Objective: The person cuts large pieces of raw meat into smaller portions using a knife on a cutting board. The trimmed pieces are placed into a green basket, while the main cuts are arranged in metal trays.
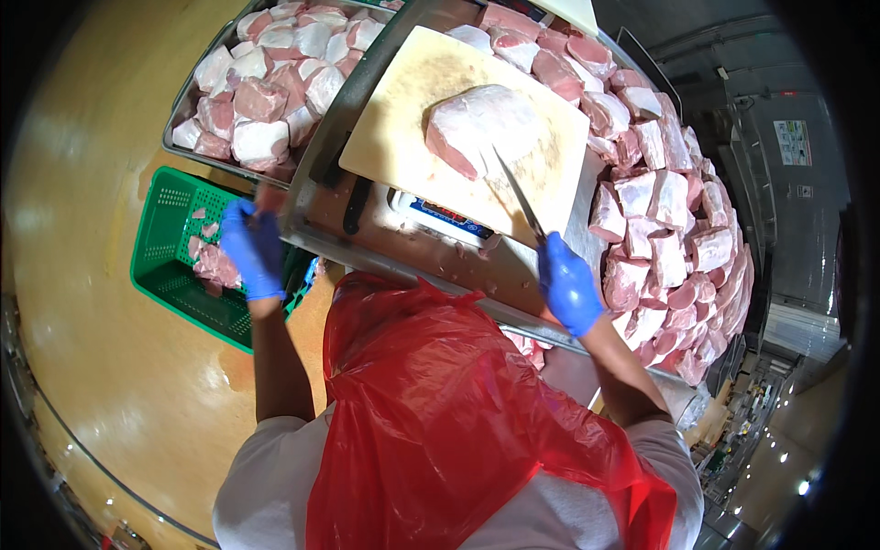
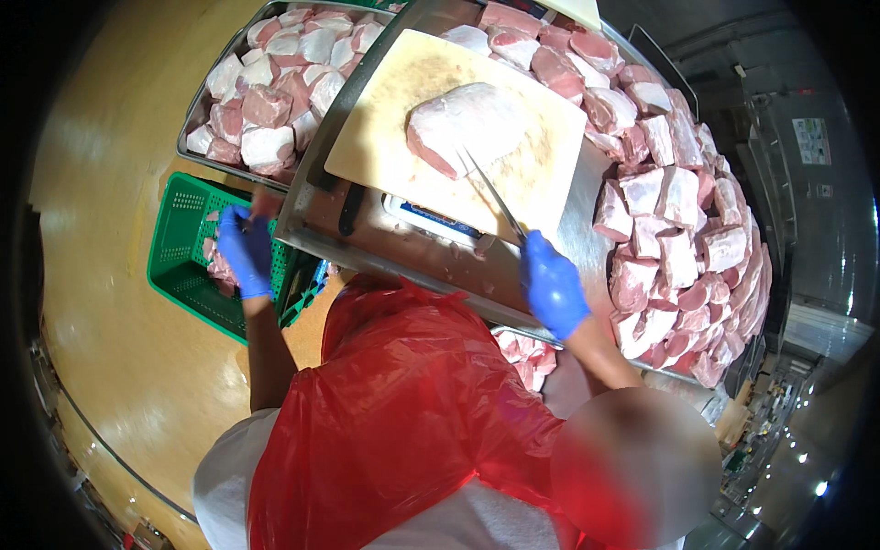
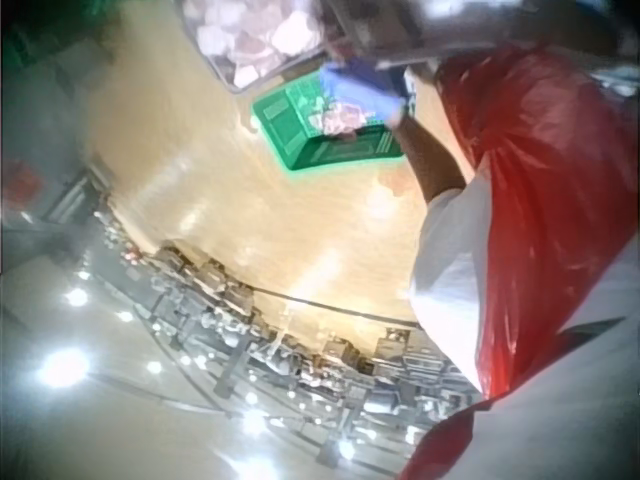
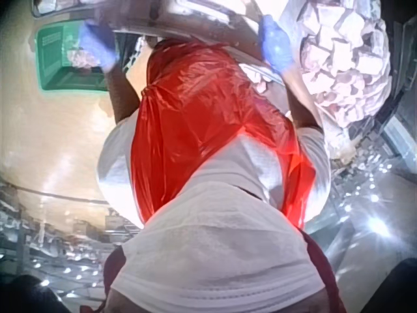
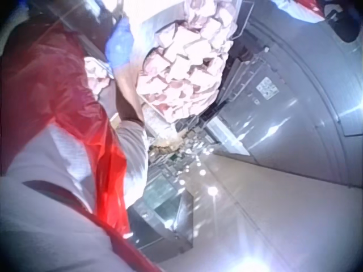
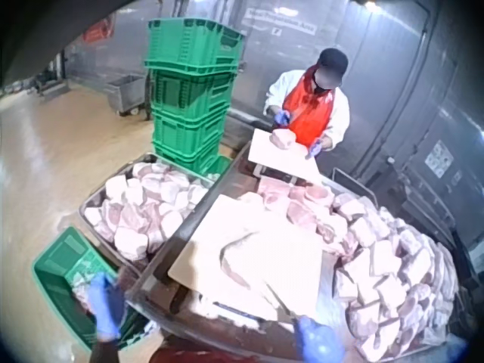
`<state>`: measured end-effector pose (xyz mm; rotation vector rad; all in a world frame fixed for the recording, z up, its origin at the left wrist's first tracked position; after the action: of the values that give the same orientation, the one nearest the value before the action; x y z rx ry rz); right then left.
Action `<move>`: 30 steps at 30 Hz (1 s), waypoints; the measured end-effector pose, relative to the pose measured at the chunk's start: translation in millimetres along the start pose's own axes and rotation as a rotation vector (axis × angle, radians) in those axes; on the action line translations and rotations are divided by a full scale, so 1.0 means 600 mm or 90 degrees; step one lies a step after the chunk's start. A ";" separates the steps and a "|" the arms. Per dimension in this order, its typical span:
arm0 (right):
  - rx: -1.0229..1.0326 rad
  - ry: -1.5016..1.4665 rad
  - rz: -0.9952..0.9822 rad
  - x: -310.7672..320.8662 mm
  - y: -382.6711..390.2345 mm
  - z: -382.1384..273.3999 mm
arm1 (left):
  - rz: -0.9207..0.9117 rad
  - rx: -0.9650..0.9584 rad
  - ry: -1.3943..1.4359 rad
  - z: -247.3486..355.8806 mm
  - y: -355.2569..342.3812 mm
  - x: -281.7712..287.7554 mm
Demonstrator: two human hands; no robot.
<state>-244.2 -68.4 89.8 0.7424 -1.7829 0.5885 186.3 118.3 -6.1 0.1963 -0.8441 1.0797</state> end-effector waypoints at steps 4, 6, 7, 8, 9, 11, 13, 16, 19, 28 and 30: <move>-0.062 -0.234 0.048 -0.082 -0.124 -0.046 | -0.196 -0.030 -0.350 -0.119 -0.026 -0.010; -0.065 -0.073 0.138 -0.053 -0.200 -0.107 | -0.112 -0.085 -0.197 -0.042 -0.042 -0.006; -0.072 -0.070 0.136 -0.059 -0.221 -0.112 | -0.100 -0.098 -0.080 0.005 -0.049 -0.012; -0.081 -0.068 0.131 -0.062 -0.237 -0.118 | -0.088 -0.108 0.035 0.046 -0.052 -0.015; -0.088 -0.064 0.126 -0.059 -0.246 -0.122 | -0.093 -0.121 0.051 0.079 -0.052 -0.023; -0.149 -0.034 0.007 -0.072 -0.234 -0.112 | -0.106 -0.146 0.087 0.131 -0.047 -0.040; -0.168 -0.009 -0.062 -0.083 -0.198 -0.096 | -0.127 -0.122 0.133 0.152 -0.038 -0.054; -0.161 0.032 -0.156 -0.104 -0.113 -0.068 | -0.109 -0.145 0.182 0.172 -0.028 -0.065; -0.155 0.081 -0.201 -0.103 -0.031 -0.043 | -0.090 -0.189 0.214 0.216 -0.025 -0.080; -0.141 0.002 -0.012 -0.008 -0.084 -0.094 | -0.177 -0.170 0.395 0.372 0.042 -0.184; -0.109 -0.001 0.034 -0.026 -0.132 -0.108 | -0.176 -0.200 0.332 0.368 0.028 -0.204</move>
<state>-141.4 -74.2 97.9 0.5787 -1.8337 0.4631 35.4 -75.2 55.7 -0.2224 -0.4847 0.6790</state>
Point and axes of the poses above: each hand's wrist, its own y-axis away from the middle knuckle, its own x-axis out of the back of the hand, z = x × y, the point moved 8 cm from there along -y, towards the middle knuckle, and after that the axes turned 2 degrees about -y, right-handed, at the moved point
